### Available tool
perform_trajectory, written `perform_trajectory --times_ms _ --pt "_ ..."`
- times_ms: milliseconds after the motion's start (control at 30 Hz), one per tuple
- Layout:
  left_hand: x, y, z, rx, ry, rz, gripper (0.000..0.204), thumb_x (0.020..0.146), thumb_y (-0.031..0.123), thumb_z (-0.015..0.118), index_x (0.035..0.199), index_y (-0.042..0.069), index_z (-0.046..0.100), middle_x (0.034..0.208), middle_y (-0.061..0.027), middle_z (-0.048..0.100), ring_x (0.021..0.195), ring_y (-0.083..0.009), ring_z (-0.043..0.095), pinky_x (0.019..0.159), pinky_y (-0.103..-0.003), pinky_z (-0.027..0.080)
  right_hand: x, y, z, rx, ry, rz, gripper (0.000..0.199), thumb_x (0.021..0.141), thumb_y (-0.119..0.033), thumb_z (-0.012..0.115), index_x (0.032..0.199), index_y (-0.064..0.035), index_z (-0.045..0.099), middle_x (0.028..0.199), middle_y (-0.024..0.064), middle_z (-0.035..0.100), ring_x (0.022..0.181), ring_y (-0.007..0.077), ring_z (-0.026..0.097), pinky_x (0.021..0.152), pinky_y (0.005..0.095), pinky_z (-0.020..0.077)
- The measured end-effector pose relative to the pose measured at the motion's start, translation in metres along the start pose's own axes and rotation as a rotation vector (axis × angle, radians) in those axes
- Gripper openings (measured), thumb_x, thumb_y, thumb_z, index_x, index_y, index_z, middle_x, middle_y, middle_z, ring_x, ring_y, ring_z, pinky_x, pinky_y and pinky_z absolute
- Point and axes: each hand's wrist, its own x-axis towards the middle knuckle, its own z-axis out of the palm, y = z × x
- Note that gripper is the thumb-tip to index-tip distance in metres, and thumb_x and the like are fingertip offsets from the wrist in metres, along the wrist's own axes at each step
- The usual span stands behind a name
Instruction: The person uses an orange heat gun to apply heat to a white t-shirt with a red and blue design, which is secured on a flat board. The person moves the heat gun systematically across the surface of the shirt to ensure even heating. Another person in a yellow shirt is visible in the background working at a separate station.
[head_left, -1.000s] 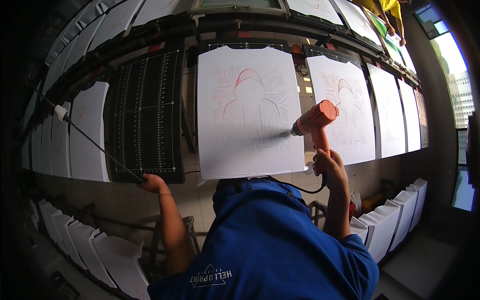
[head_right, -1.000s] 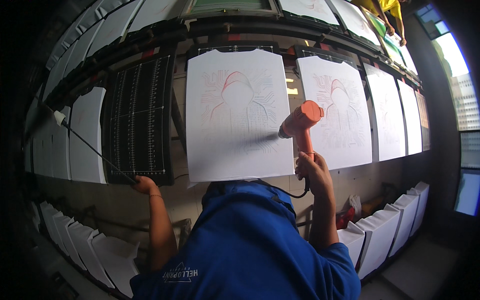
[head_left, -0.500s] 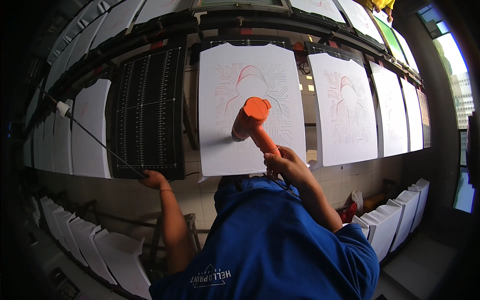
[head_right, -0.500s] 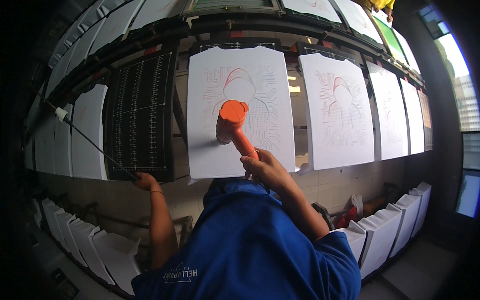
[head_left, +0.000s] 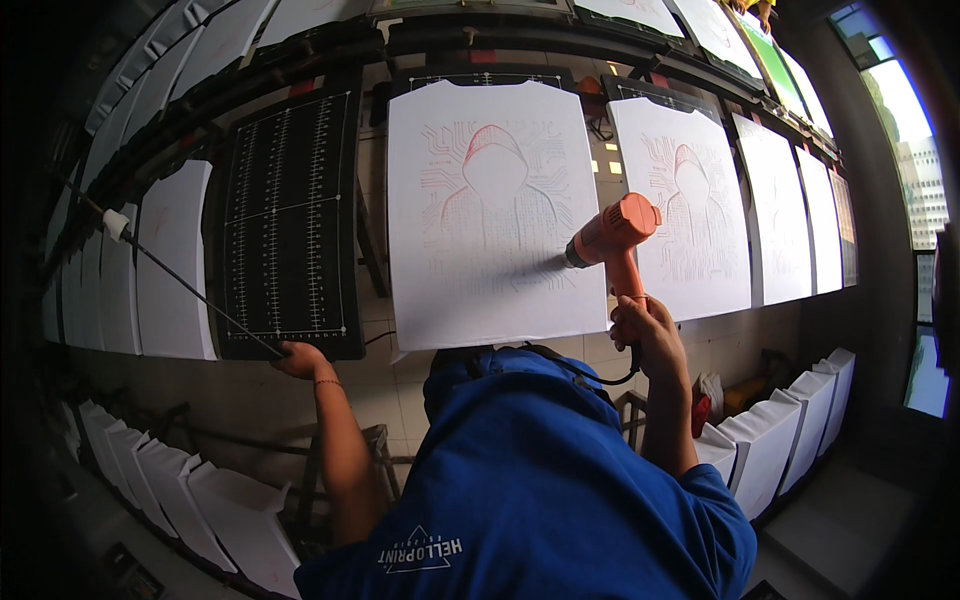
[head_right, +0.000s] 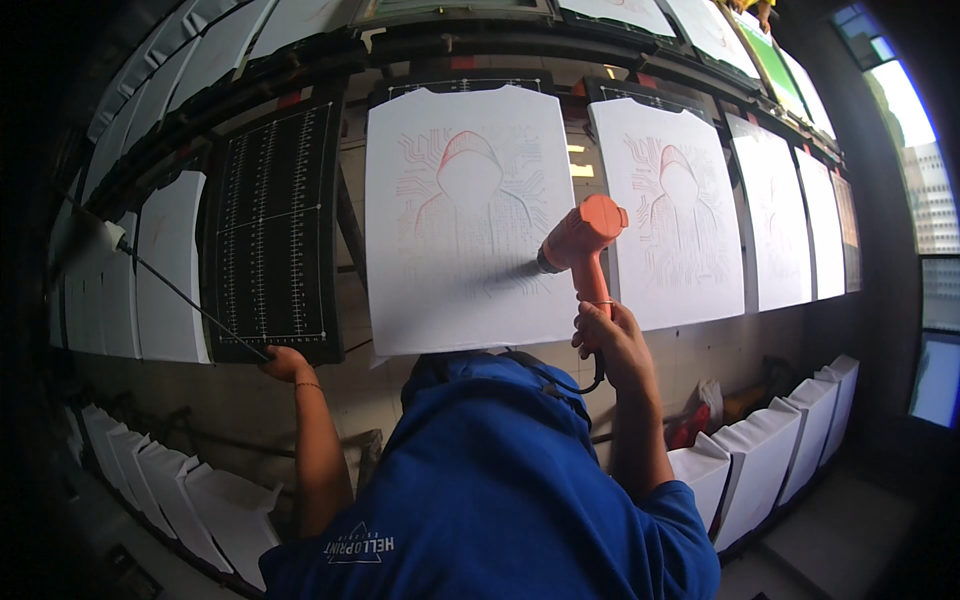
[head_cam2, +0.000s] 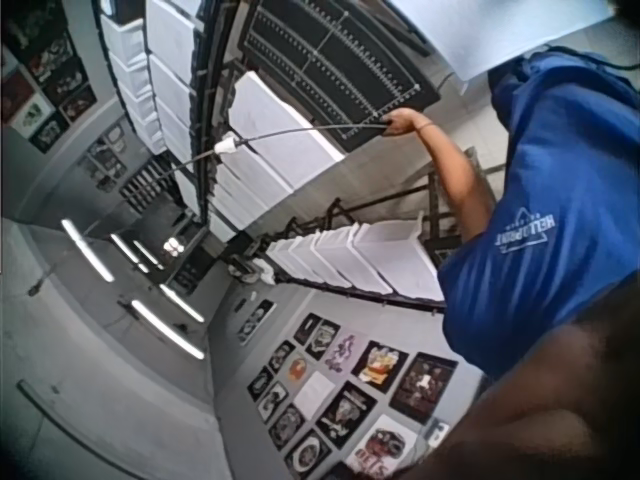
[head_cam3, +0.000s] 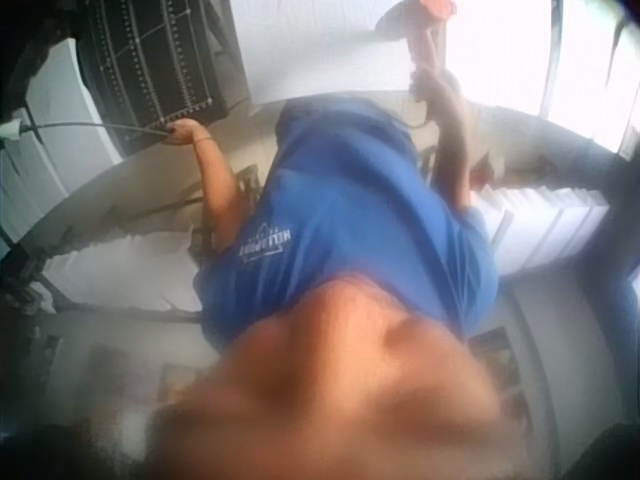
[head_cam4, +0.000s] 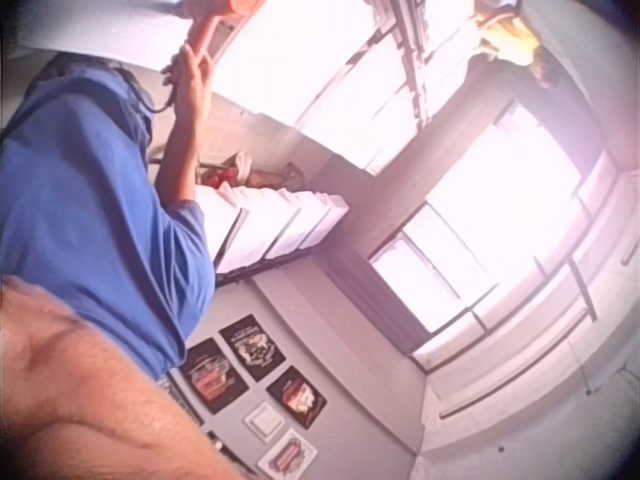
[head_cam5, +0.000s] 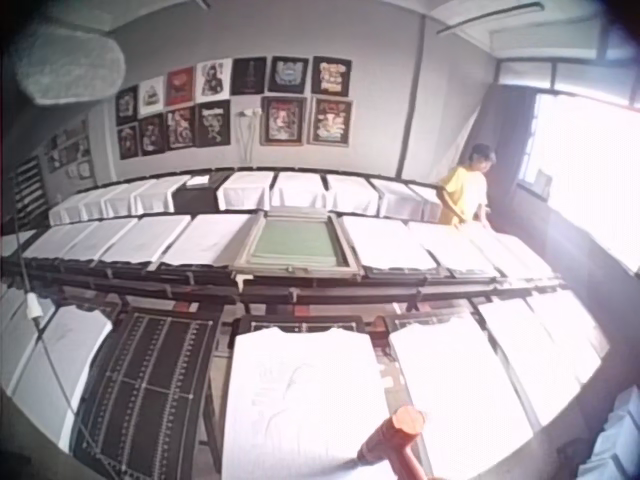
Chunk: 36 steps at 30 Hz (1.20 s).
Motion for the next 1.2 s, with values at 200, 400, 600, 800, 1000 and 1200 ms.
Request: perform_trajectory --times_ms 200,400,600,800,1000,1200 --pt "0.005 -0.004 -0.001 0.002 -0.005 -0.028 0.05 0.093 0.022 0.04 0.131 -0.01 0.04 0.126 -0.0309 0.052 0.115 -0.0419 0.056 0.099 -0.047 0.046 0.003 -0.001 0.006 -0.045 -0.048 0.012 0.031 0.092 -0.029 0.065 0.101 -0.0007 0.055 0.078 0.0036 0.057 0.063 0.011 0.059 0.052 0.0237 0.0454" --pt "-0.001 0.001 -0.001 0.004 0.015 0.007 0.05 0.093 0.024 0.041 0.13 -0.009 0.041 0.126 -0.0293 0.053 0.113 -0.0412 0.057 0.098 -0.047 0.047 -0.002 -0.002 0.003 -0.104 -0.021 0.0 0.029 0.092 -0.028 0.064 0.099 -0.0009 0.056 0.077 0.0033 0.057 0.062 0.0111 0.059 0.052 0.024 0.0454" --pt "-0.002 0.001 -0.001 0.013 0.011 -0.023 0.05 0.093 0.025 0.042 0.131 -0.007 0.042 0.126 -0.0281 0.053 0.113 -0.0405 0.057 0.098 -0.048 0.046 -0.017 -0.001 -0.007 -0.141 0.013 0.018 0.032 0.09 -0.029 0.065 0.1 0.0005 0.056 0.077 0.0038 0.057 0.062 0.0115 0.059 0.052 0.0237 0.0456" --pt "-0.007 0.007 -0.002 0.023 0.014 -0.033 0.051 0.093 0.025 0.042 0.132 -0.008 0.041 0.127 -0.0288 0.053 0.114 -0.0404 0.057 0.099 -0.047 0.046 -0.032 0.0 -0.012 -0.111 -0.004 0.068 0.033 0.089 -0.028 0.066 0.101 0.001 0.056 0.078 0.0039 0.057 0.063 0.0121 0.06 0.053 0.0242 0.0465" --pt "0.0 0.0 0.002 0.02 0.027 -0.012 0.051 0.093 0.024 0.041 0.132 -0.008 0.04 0.127 -0.0289 0.054 0.114 -0.0409 0.057 0.099 -0.045 0.046 -0.014 -0.002 -0.002 -0.144 -0.064 0.053 0.035 0.09 -0.031 0.066 0.101 -0.0001 0.056 0.078 0.0041 0.058 0.063 0.0119 0.06 0.054 0.0242 0.046" --pt "0.002 -0.004 0.0 -0.008 0.032 -0.03 0.049 0.093 0.023 0.041 0.13 -0.008 0.042 0.127 -0.0298 0.054 0.113 -0.0413 0.057 0.098 -0.046 0.047 -0.019 -0.012 0.001 -0.207 -0.138 0.11 0.032 0.09 -0.03 0.066 0.098 -0.0004 0.056 0.078 0.0038 0.058 0.063 0.0115 0.06 0.055 0.0239 0.0469"
